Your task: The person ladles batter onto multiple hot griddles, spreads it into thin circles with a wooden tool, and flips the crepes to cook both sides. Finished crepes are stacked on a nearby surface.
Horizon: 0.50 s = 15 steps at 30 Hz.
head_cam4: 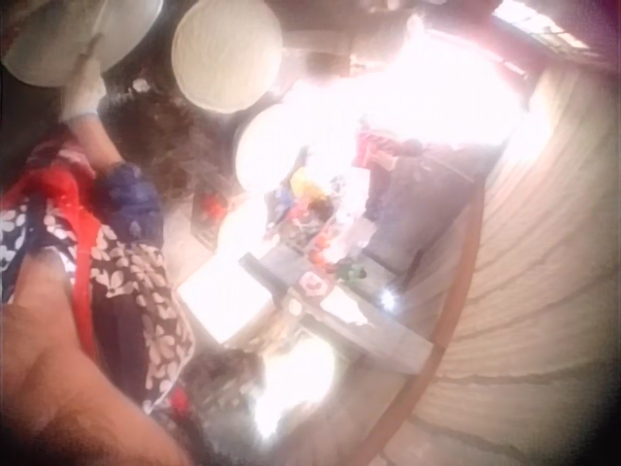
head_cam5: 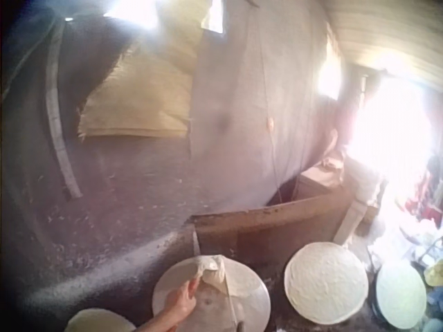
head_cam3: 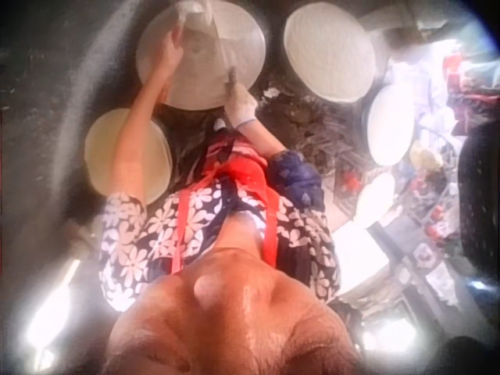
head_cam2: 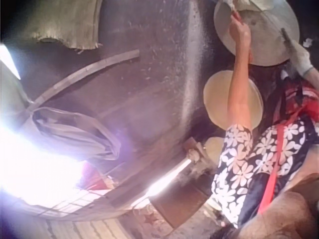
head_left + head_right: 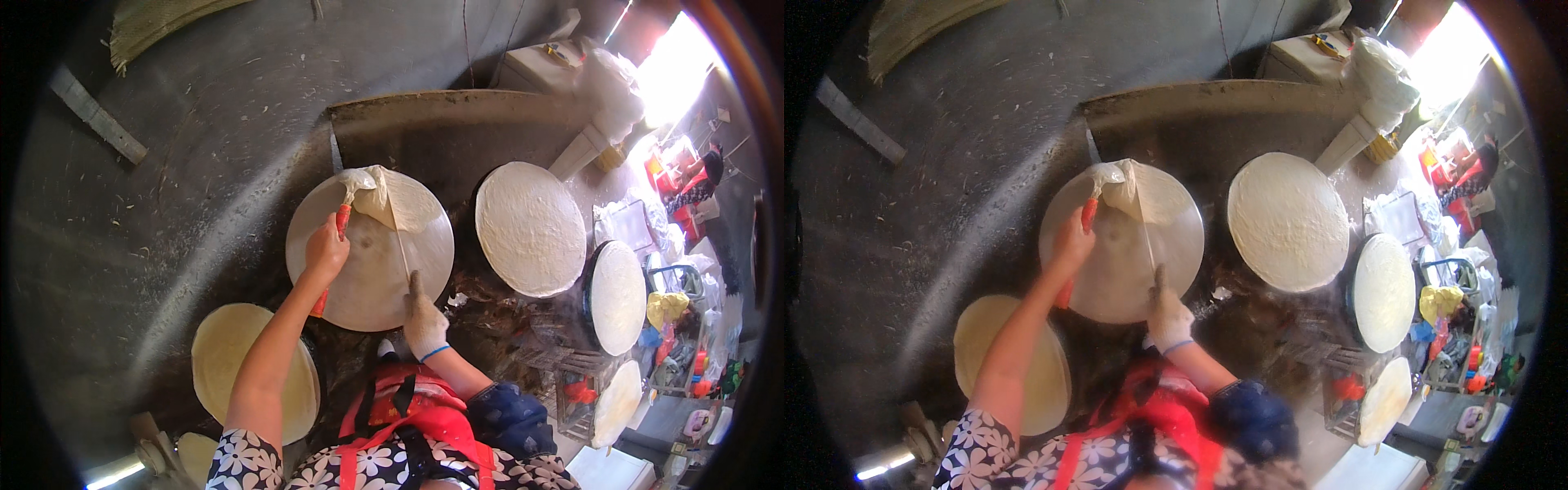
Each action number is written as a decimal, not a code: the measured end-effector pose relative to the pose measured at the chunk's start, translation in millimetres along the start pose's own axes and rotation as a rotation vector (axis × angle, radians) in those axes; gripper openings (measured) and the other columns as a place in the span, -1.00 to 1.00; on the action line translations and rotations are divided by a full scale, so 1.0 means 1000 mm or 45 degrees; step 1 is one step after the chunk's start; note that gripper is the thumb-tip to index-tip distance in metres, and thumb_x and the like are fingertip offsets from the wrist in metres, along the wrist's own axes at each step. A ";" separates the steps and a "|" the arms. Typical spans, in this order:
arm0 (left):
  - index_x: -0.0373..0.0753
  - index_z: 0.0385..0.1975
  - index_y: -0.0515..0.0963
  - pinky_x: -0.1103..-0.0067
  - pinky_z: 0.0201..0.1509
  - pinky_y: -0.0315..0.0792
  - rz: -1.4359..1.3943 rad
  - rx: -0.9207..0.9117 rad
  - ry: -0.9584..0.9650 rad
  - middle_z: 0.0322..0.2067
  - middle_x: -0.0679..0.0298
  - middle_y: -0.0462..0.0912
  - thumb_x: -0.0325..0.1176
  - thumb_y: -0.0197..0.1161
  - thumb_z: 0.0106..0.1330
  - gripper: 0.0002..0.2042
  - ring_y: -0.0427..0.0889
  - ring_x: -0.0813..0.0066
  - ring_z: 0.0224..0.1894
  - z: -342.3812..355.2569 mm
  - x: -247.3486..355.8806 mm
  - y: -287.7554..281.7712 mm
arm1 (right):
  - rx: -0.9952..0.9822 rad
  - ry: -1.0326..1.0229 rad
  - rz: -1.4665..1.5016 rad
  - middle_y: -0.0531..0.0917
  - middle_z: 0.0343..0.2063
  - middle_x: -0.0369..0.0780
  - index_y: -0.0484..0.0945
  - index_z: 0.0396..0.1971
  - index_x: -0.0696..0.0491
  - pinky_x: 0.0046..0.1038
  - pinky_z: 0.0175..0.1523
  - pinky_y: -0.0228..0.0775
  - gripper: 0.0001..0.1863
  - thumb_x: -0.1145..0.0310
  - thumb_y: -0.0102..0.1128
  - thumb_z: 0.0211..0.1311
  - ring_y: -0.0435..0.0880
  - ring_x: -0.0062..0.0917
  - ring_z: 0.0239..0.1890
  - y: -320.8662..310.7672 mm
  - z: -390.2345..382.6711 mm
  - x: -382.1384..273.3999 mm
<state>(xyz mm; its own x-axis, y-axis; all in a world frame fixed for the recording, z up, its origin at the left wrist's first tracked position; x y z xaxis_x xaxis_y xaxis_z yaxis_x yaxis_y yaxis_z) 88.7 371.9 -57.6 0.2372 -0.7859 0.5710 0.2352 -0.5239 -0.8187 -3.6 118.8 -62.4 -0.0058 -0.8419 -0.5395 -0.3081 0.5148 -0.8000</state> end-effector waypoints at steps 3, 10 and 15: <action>-0.29 -0.09 0.48 0.01 -0.07 0.53 -0.018 0.016 0.012 -0.25 -0.16 0.69 -0.47 0.17 0.27 -0.78 0.68 -0.25 -0.15 -0.011 -0.009 -0.011 | 0.171 -0.084 -0.065 0.74 -0.13 0.08 0.05 0.62 -0.15 -0.04 -0.14 0.53 -0.32 0.24 -0.04 0.58 0.76 0.01 -0.15 -0.004 0.001 0.025; -0.28 -0.13 0.46 0.01 -0.08 0.51 -0.145 -0.011 -0.074 -0.25 -0.17 0.67 -0.47 0.18 0.26 -0.79 0.66 -0.27 -0.15 -0.049 -0.024 -0.050 | -0.041 -0.109 -0.052 0.72 -0.06 0.09 -0.04 0.63 -0.15 0.00 -0.06 0.52 -0.28 0.27 -0.03 0.57 0.74 0.05 -0.07 0.019 0.014 -0.013; -0.25 -0.03 0.50 0.03 -0.12 0.53 -0.115 0.099 -0.201 -0.28 -0.15 0.68 -0.45 0.25 0.21 -0.69 0.67 -0.27 -0.19 -0.084 -0.074 -0.068 | -0.111 -0.305 -0.114 0.71 0.00 0.09 0.02 0.62 -0.15 0.01 -0.01 0.51 -0.27 0.30 0.01 0.52 0.74 0.06 -0.04 0.019 0.012 -0.027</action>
Point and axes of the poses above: each hand's wrist, its own z-axis towards the middle knuckle, its own y-axis out of the palm, x = y × z, the point moved 1 cm from there along z, towards the middle knuckle
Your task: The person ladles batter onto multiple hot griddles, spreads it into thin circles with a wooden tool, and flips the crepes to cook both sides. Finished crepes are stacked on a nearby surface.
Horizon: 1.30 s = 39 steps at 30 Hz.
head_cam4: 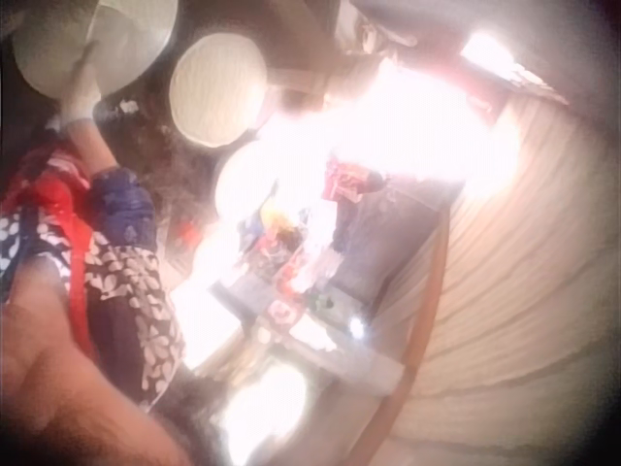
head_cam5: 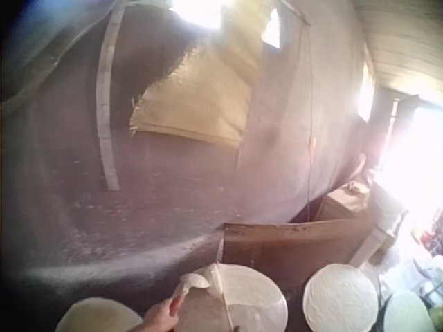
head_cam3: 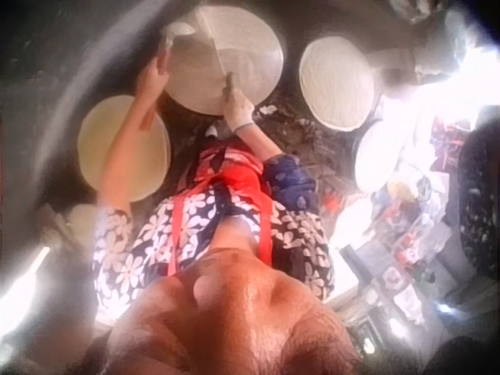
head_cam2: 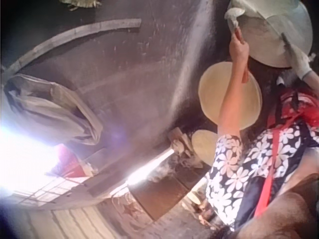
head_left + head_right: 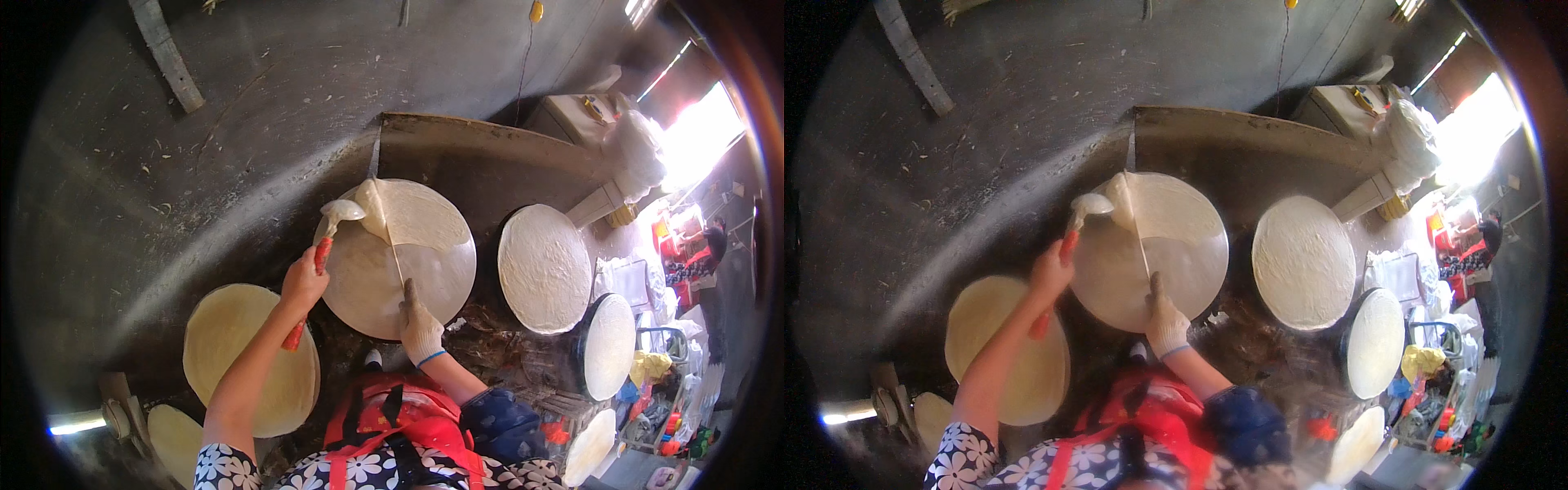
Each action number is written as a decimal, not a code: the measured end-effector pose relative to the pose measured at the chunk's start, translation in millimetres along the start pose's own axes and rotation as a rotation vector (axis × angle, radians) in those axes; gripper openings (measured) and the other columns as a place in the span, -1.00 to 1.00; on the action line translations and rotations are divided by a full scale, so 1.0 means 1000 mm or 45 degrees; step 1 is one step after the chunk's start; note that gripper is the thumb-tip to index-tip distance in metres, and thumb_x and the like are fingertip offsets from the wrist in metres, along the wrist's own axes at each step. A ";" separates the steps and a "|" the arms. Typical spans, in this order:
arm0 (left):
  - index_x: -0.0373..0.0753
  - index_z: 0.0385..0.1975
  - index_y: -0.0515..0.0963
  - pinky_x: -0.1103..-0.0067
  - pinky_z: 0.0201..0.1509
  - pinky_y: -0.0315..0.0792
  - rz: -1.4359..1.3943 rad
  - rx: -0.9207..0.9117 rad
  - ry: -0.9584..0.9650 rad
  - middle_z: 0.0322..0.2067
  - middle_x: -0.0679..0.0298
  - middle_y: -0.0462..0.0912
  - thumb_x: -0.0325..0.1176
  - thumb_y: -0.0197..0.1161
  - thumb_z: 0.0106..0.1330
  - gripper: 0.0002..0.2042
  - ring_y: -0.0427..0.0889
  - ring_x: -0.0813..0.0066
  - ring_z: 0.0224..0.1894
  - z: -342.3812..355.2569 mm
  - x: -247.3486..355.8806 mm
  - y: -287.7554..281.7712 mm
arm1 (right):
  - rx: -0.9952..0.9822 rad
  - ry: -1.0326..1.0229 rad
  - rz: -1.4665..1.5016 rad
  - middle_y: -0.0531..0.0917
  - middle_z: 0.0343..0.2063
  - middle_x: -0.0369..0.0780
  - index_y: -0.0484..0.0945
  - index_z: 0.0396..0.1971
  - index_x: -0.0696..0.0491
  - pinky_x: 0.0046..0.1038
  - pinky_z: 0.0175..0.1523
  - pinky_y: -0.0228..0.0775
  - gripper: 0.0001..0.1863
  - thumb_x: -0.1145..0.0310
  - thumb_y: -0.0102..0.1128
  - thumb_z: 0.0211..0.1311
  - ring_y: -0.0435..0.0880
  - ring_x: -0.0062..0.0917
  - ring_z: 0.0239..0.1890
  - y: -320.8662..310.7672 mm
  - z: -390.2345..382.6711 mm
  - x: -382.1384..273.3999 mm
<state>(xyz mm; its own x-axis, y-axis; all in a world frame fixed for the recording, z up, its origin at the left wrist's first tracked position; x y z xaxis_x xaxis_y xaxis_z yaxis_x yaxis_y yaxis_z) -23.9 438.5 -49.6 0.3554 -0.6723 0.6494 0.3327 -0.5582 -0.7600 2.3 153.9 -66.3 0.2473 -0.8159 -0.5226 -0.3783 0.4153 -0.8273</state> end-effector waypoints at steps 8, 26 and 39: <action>-0.19 0.25 0.49 0.15 -0.02 0.59 -0.003 0.042 -0.311 -0.20 -0.08 0.74 -0.35 0.31 0.21 -0.46 0.73 -0.14 -0.09 -0.066 -0.049 -0.028 | 0.205 -0.046 0.049 0.70 0.01 0.12 0.17 0.58 -0.14 0.01 0.03 0.50 -0.37 0.25 -0.01 0.57 0.71 0.11 -0.03 -0.027 0.020 0.041; -0.27 0.33 0.42 0.23 -0.18 0.65 0.051 0.320 -0.138 -0.19 -0.07 0.72 -0.43 0.24 0.32 -0.47 0.76 -0.01 -0.27 -0.037 -0.010 0.043 | -0.101 -0.202 -0.005 0.69 0.06 0.12 0.09 0.62 -0.21 -0.03 -0.12 0.56 -0.29 0.21 0.04 0.54 0.75 0.03 -0.09 -0.055 0.018 0.097; -0.29 0.30 0.47 0.14 0.06 0.58 0.046 0.332 -0.363 -0.04 -0.18 0.69 -0.44 0.30 0.28 -0.47 0.69 -0.13 0.02 -0.170 0.027 0.038 | -0.325 -0.541 -0.362 0.72 0.03 0.05 -0.04 0.64 -0.28 0.08 -0.10 0.58 -0.25 0.16 0.00 0.55 0.77 0.06 -0.14 -0.079 0.092 0.083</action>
Point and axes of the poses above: each hand's wrist, its own z-axis towards the middle knuckle, its own y-axis out of the palm, x = y × z, the point moved 1 cm from there along z, towards the middle knuckle
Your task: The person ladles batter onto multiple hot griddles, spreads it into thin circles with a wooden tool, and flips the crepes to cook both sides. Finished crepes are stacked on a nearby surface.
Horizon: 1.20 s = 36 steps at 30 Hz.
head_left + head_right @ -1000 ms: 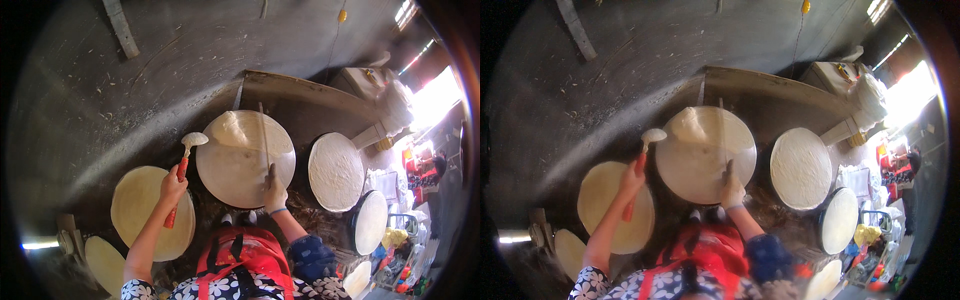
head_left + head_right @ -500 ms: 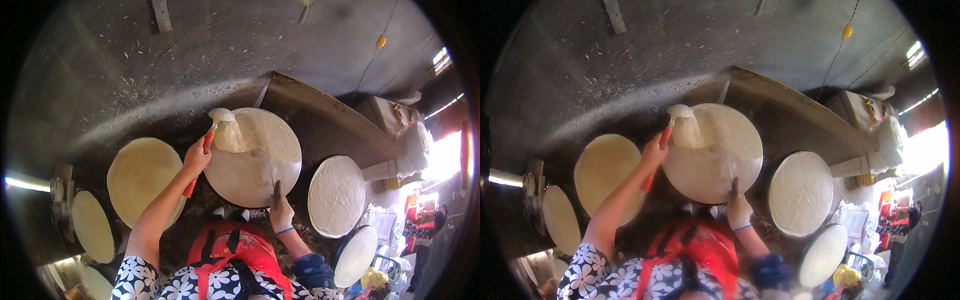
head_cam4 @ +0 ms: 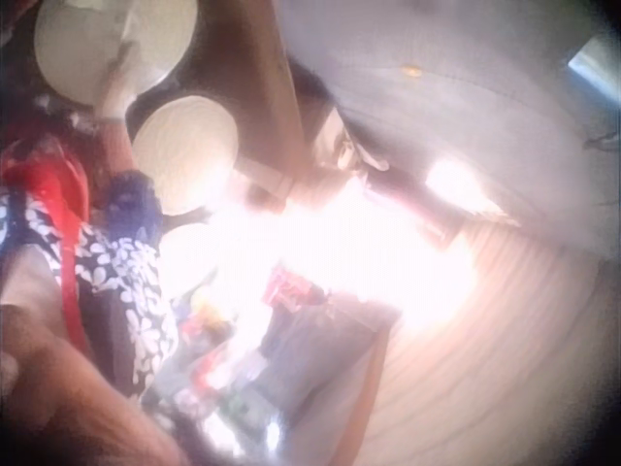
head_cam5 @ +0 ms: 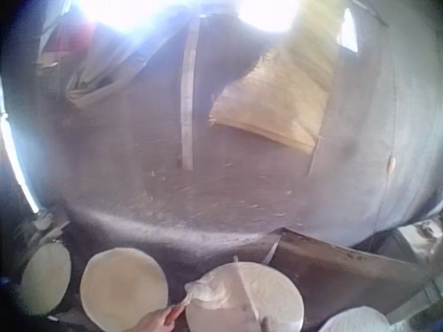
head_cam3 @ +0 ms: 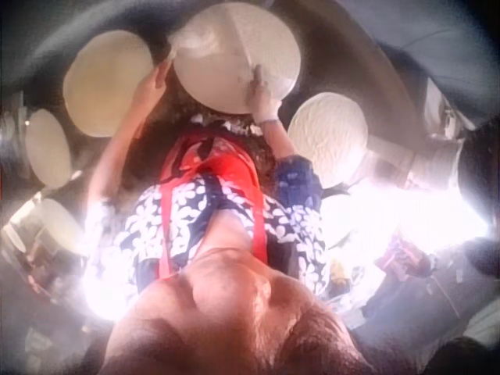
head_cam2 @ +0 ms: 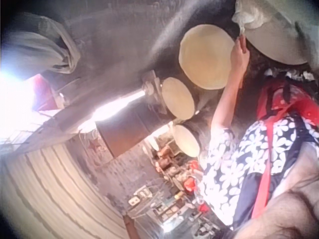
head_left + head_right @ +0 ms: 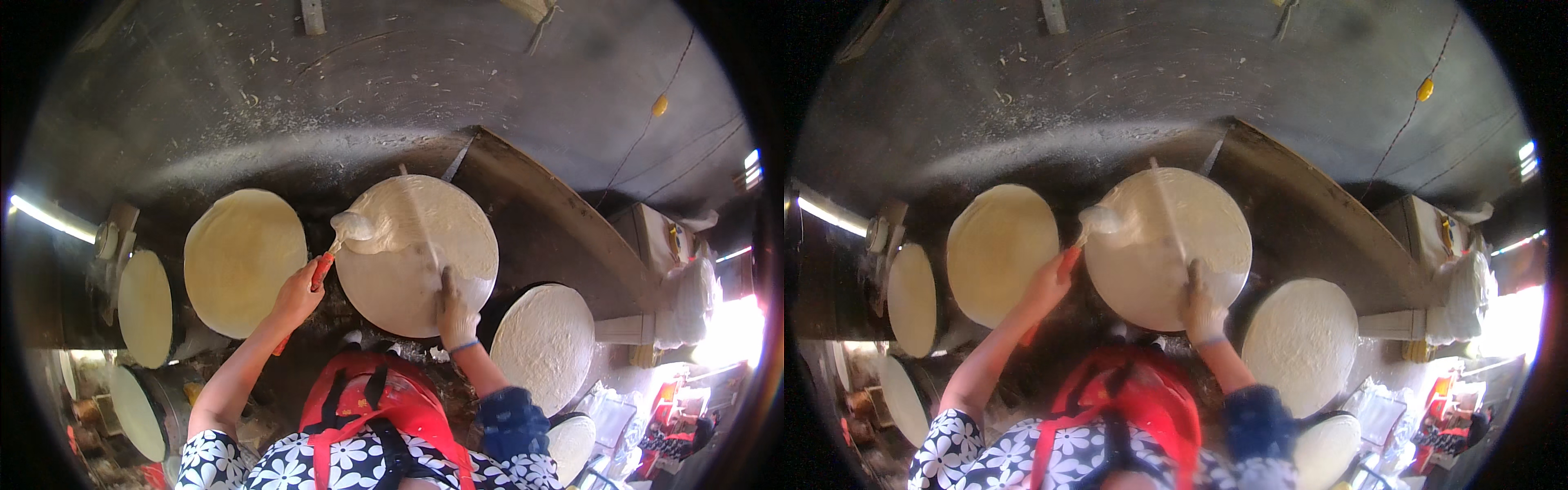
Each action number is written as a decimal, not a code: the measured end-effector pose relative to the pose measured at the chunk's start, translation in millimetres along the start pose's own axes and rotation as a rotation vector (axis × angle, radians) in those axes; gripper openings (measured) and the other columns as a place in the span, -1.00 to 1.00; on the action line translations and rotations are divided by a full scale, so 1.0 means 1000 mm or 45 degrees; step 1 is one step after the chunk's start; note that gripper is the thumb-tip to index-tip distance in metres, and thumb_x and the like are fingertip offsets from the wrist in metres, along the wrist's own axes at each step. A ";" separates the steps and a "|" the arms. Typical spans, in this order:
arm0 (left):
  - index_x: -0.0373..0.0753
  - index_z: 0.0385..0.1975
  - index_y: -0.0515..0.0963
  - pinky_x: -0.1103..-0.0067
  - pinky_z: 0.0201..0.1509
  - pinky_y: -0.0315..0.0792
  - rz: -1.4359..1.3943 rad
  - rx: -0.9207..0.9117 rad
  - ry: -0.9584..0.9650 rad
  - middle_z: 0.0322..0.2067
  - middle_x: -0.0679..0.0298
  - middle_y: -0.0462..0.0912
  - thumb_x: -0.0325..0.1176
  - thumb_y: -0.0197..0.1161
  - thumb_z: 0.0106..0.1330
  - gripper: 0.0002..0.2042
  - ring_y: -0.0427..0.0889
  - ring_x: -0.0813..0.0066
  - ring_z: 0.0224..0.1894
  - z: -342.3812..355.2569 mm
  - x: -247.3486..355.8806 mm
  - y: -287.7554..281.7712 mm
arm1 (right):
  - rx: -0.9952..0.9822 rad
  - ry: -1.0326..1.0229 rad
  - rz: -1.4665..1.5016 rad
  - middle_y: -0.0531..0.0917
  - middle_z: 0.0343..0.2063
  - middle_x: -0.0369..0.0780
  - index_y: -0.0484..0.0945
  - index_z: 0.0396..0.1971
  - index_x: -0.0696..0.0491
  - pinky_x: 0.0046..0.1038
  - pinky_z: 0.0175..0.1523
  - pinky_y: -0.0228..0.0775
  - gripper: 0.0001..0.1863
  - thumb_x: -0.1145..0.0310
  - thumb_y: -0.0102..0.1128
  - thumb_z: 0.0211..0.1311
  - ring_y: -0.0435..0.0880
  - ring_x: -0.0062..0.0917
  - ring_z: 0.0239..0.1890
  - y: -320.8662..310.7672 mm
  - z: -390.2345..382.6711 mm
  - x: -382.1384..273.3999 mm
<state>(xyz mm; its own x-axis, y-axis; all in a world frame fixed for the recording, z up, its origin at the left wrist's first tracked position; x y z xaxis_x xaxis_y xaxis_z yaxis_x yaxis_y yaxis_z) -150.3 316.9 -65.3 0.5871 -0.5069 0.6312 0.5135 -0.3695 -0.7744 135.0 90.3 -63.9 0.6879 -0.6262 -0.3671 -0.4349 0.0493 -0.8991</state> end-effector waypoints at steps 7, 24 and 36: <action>-0.32 0.29 0.47 0.28 0.02 0.56 -0.157 -0.114 -0.224 -0.15 -0.18 0.67 -0.44 0.30 0.27 -0.46 0.70 -0.08 -0.08 -0.042 0.038 -0.024 | -0.101 -0.503 -0.098 0.70 0.04 0.06 0.07 0.62 -0.31 0.02 -0.03 0.59 -0.32 0.09 -0.03 0.57 0.75 0.10 -0.16 -0.004 0.037 0.028; -0.18 0.28 0.50 0.33 -0.02 0.54 -0.418 -0.353 -0.169 -0.18 -0.08 0.70 -0.35 0.23 0.28 -0.49 0.71 0.06 -0.14 -0.129 0.073 -0.019 | 0.047 -0.762 -0.545 0.68 -0.38 -0.18 0.12 0.61 -0.26 -0.17 -0.48 0.57 -0.31 0.18 0.02 0.54 0.71 -0.24 -0.52 -0.023 -0.042 0.071; -0.21 0.25 0.49 0.40 -0.34 0.56 -1.081 -0.254 -0.267 -0.33 0.17 0.68 -0.29 0.34 0.38 -0.55 0.69 0.36 -0.45 -0.102 0.069 -0.045 | 0.115 -0.266 -0.314 0.42 0.36 0.00 0.11 0.59 0.02 -0.24 0.18 0.44 -0.25 0.49 0.01 0.41 0.56 -0.17 0.24 0.056 -0.121 0.020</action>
Point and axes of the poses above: each hand's wrist, its own z-axis towards the middle knuckle, its own y-axis out of the palm, x = y × z, the point moved 1 cm from there along z, towards the middle knuckle
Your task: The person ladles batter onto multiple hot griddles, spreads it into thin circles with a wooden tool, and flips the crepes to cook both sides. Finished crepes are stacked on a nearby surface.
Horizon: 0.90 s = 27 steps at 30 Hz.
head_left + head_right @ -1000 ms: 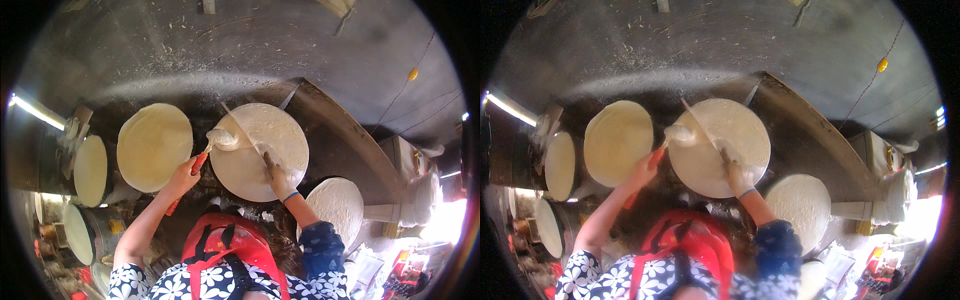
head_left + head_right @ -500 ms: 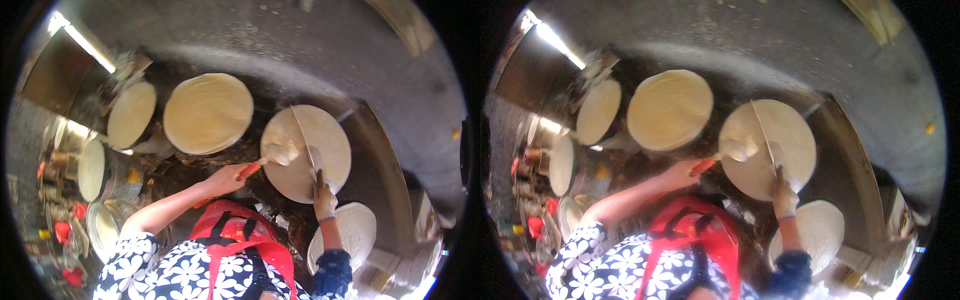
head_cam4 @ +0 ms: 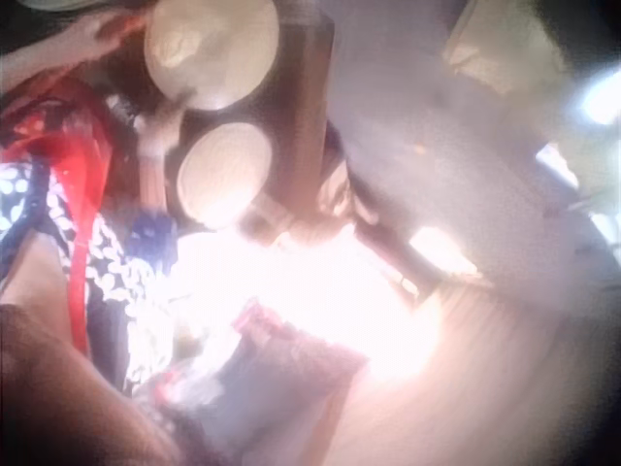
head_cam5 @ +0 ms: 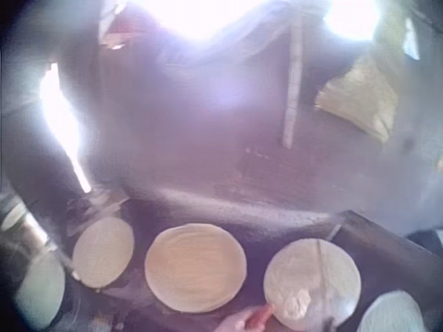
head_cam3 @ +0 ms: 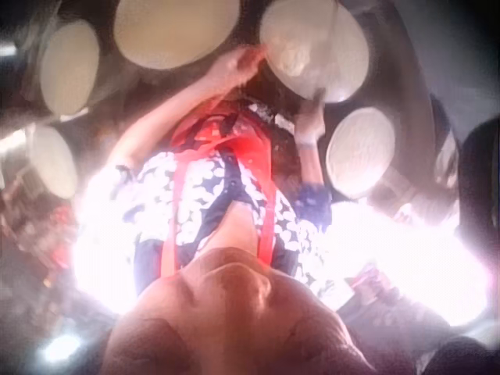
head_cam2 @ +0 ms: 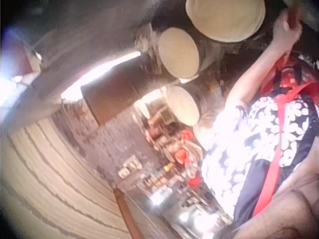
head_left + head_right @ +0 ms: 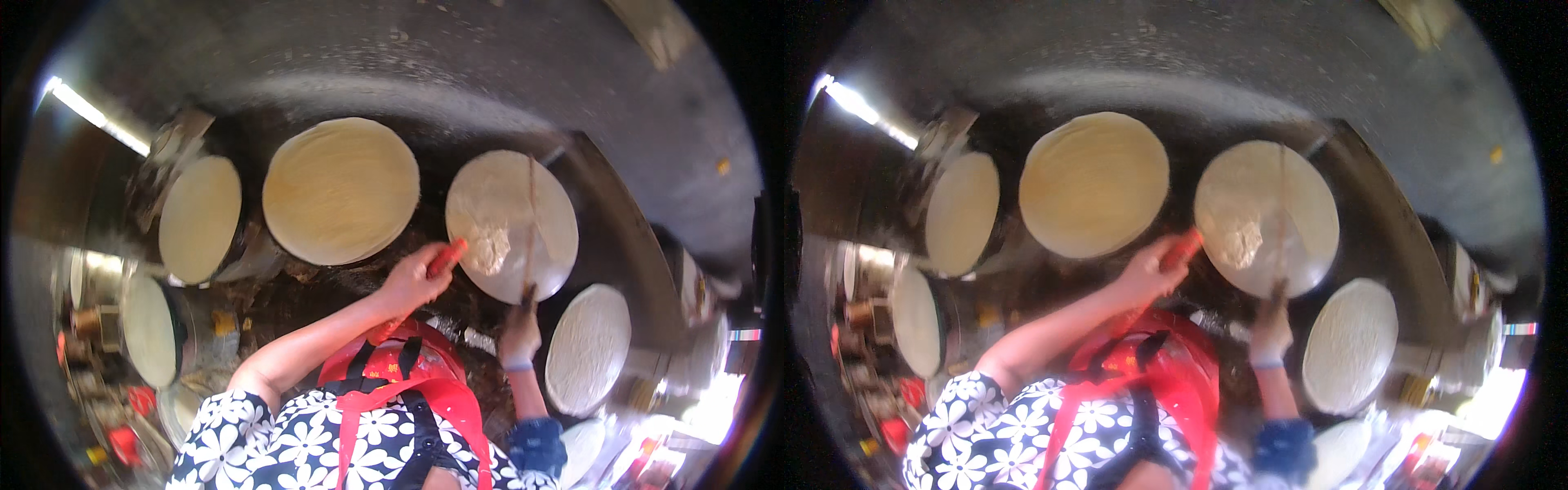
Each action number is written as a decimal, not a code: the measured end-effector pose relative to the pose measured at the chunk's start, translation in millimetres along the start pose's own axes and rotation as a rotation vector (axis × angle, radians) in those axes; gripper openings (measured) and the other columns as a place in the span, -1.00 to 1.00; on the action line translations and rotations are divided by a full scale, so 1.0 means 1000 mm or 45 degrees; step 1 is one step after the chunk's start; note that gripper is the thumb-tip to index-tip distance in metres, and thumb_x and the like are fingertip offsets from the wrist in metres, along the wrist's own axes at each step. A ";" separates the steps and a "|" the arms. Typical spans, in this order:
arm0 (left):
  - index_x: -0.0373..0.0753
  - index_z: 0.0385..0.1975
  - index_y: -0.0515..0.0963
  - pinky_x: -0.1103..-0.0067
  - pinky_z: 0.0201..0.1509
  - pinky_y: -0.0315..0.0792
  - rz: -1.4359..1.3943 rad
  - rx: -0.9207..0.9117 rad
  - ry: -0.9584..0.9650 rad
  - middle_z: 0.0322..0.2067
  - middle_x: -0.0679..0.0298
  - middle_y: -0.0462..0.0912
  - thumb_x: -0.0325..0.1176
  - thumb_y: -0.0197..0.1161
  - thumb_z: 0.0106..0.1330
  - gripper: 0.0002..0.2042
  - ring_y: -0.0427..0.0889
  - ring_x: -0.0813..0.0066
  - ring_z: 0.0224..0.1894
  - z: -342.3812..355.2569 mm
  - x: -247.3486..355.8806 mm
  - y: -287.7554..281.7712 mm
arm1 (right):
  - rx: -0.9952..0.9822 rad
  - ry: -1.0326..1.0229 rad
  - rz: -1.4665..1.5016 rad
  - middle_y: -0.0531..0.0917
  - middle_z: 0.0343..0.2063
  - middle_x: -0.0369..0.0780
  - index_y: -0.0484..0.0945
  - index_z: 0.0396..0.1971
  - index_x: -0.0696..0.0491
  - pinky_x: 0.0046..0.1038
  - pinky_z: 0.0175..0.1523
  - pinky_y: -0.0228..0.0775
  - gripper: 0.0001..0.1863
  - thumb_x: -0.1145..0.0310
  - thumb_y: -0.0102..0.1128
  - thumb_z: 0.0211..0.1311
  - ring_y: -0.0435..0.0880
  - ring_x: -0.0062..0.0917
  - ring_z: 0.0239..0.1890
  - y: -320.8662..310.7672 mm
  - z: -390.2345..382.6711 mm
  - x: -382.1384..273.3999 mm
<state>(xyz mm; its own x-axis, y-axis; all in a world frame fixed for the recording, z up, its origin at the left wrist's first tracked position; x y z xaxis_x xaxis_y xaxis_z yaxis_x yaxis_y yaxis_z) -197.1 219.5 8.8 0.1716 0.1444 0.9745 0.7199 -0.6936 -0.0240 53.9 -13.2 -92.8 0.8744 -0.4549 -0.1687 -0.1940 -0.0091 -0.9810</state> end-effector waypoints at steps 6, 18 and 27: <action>-0.17 0.31 0.37 0.64 -0.62 0.31 -0.629 0.009 -0.161 -0.54 0.42 0.41 -0.42 0.19 0.49 -0.58 0.36 0.69 -0.67 -0.003 0.057 -0.069 | 0.368 0.518 0.846 0.71 -0.02 0.10 0.18 0.56 0.03 -0.08 -0.03 0.54 -0.31 0.27 0.12 0.51 0.73 0.04 -0.09 0.014 0.061 -0.238; -0.31 0.16 0.43 0.61 -0.62 0.27 -0.591 -0.197 -0.477 -0.50 0.36 0.42 -0.45 0.26 0.40 -0.64 0.34 0.64 -0.67 -0.046 0.035 -0.122 | 0.202 0.982 0.494 0.70 -0.19 0.09 0.05 0.62 -0.16 0.02 -0.13 0.55 -0.23 0.32 0.09 0.47 0.73 0.06 -0.18 0.028 -0.036 -0.220; -0.33 0.16 0.48 0.63 -0.59 0.27 -0.435 -0.326 -0.680 -0.51 0.37 0.44 -0.47 0.26 0.40 -0.64 0.37 0.65 -0.63 -0.055 0.015 -0.112 | 0.374 0.631 0.775 0.72 -0.32 0.05 0.06 0.61 -0.05 -0.11 -0.17 0.55 -0.29 0.30 0.05 0.54 0.75 -0.06 -0.29 0.024 -0.025 -0.217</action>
<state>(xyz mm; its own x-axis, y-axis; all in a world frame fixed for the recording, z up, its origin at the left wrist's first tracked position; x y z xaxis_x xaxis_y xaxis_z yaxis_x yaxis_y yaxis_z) -311.5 260.7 38.4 0.3185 0.6678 0.6727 0.6224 -0.6826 0.3830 -152.0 62.7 -77.3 0.3447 -0.6448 -0.6823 -0.3854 0.5655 -0.7291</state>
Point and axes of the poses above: each hand's wrist, its own z-axis towards the middle knuckle, its own y-axis out of the palm, x = y × z, the point moved 1 cm from there along z, towards the middle knuckle
